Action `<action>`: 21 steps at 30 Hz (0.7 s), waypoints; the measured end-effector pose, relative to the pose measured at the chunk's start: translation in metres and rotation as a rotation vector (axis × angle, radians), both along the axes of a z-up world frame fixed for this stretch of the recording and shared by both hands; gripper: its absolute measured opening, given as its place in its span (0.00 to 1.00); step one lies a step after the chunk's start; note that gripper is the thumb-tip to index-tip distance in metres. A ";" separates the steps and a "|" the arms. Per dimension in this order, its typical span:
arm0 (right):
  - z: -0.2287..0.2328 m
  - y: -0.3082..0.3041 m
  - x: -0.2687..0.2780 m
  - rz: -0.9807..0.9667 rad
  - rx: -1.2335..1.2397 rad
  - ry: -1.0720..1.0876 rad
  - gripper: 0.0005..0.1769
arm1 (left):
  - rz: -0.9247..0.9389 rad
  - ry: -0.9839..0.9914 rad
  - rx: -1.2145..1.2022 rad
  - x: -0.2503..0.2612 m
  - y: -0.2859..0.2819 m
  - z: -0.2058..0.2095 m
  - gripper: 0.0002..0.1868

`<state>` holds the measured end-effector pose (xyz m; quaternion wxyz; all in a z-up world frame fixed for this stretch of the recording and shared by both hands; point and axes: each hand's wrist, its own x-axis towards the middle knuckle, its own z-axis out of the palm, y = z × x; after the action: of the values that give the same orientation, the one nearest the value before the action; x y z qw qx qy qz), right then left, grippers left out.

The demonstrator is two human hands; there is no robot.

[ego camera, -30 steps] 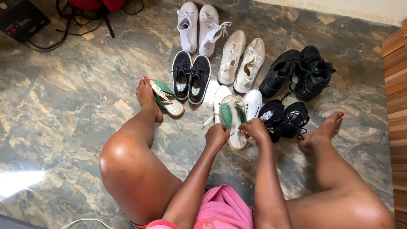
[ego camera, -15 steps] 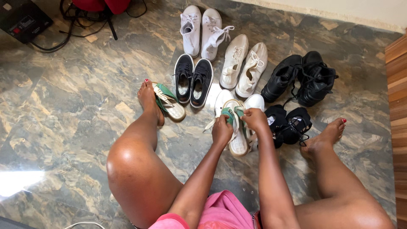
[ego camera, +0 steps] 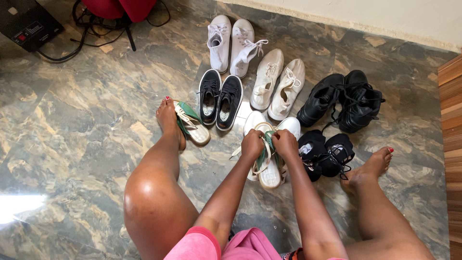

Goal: The person sits on the floor and laces a pair of white sneakers with green accents. They thread the laces through the eyelets, pull them tight, and tie a knot. The person repeats the lacing process multiple times on the same shoe.

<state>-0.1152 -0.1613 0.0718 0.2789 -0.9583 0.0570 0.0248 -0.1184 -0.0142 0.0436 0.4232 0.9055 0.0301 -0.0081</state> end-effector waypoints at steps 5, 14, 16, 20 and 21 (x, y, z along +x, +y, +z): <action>-0.006 0.000 0.003 -0.001 0.171 -0.049 0.14 | 0.113 -0.080 -0.154 0.002 0.002 0.000 0.07; -0.006 -0.020 0.001 0.038 0.656 0.145 0.14 | 0.150 0.014 -0.649 -0.025 0.002 0.026 0.08; 0.001 -0.026 0.000 0.090 0.715 0.189 0.13 | 0.149 0.037 -0.683 -0.033 0.003 0.031 0.08; 0.028 -0.028 -0.015 0.063 0.767 0.488 0.10 | 0.176 0.050 -0.551 -0.060 0.006 0.039 0.08; 0.035 -0.029 -0.021 0.017 0.772 0.596 0.09 | 0.175 0.031 -0.497 -0.065 0.007 0.040 0.09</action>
<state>-0.1362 -0.1905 0.1065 0.5852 -0.7366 0.1130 0.3198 -0.1831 -0.0074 0.0840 0.6311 0.7675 0.1121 0.0074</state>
